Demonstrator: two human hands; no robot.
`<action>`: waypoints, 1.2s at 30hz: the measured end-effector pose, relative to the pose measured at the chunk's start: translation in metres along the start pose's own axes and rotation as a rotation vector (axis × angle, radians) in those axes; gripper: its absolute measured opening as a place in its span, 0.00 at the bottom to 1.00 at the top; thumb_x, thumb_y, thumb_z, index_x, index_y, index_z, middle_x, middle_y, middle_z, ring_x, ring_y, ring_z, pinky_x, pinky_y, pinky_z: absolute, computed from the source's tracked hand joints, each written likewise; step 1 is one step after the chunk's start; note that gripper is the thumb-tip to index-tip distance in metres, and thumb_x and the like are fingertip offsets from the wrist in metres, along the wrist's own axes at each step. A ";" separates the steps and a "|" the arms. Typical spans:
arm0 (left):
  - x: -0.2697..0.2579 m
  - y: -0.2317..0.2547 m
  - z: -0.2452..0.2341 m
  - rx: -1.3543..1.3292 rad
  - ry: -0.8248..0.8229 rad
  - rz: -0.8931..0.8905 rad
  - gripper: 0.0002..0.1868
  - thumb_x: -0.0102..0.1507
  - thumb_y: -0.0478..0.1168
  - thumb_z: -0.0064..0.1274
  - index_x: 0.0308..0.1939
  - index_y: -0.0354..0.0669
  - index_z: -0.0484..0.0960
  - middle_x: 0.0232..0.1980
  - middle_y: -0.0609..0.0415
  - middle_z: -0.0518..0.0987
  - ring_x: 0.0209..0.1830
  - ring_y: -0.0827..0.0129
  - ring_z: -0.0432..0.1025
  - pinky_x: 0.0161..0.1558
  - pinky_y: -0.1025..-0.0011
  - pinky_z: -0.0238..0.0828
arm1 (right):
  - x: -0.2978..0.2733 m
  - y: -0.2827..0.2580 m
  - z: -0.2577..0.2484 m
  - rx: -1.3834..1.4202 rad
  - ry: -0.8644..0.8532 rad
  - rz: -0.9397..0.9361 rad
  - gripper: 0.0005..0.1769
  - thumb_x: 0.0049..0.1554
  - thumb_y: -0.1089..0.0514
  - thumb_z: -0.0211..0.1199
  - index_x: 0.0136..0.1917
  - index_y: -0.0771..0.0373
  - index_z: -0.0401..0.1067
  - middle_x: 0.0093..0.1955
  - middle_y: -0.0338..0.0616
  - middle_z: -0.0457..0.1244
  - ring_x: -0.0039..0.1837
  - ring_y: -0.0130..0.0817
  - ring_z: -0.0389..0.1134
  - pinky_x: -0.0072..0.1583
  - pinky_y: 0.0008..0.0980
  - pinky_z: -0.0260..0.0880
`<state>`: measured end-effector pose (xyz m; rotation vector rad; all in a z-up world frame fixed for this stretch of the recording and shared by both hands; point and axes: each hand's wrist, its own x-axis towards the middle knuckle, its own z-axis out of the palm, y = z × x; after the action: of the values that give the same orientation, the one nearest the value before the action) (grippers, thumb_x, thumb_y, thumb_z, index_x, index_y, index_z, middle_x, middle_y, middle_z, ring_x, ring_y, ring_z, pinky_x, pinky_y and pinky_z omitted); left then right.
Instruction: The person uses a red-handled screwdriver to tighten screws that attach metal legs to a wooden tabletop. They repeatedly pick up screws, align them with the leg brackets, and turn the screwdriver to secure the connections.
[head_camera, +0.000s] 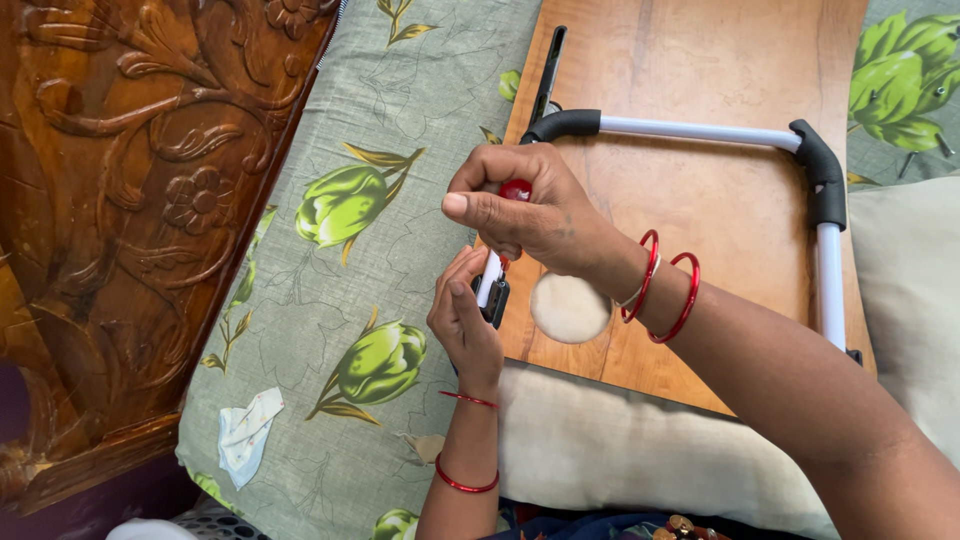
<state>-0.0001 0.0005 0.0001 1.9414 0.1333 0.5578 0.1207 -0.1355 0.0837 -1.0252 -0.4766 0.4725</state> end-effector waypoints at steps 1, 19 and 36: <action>0.000 0.000 0.000 -0.002 -0.007 0.002 0.32 0.78 0.54 0.28 0.52 0.32 0.83 0.55 0.45 0.83 0.66 0.51 0.75 0.71 0.56 0.67 | 0.000 0.000 0.000 -0.008 0.003 -0.001 0.13 0.64 0.53 0.66 0.45 0.65 0.74 0.29 0.33 0.60 0.29 0.17 0.60 0.31 0.21 0.60; -0.001 0.003 0.000 -0.062 -0.008 -0.017 0.31 0.79 0.54 0.30 0.49 0.32 0.82 0.50 0.47 0.83 0.53 0.62 0.76 0.55 0.66 0.71 | -0.012 -0.003 0.012 -0.117 -0.096 -0.031 0.14 0.64 0.52 0.65 0.44 0.65 0.74 0.35 0.34 0.63 0.33 0.17 0.60 0.34 0.22 0.58; -0.005 0.004 0.010 0.404 -0.047 0.149 0.17 0.63 0.42 0.62 0.53 0.40 0.80 0.58 0.52 0.81 0.69 0.50 0.70 0.73 0.47 0.55 | 0.013 0.027 0.011 -0.049 0.377 -0.082 0.17 0.64 0.48 0.64 0.42 0.64 0.73 0.27 0.32 0.57 0.26 0.16 0.55 0.29 0.20 0.54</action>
<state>-0.0002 -0.0114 -0.0011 2.3698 0.0756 0.6181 0.1210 -0.1090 0.0664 -1.1078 -0.1929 0.1870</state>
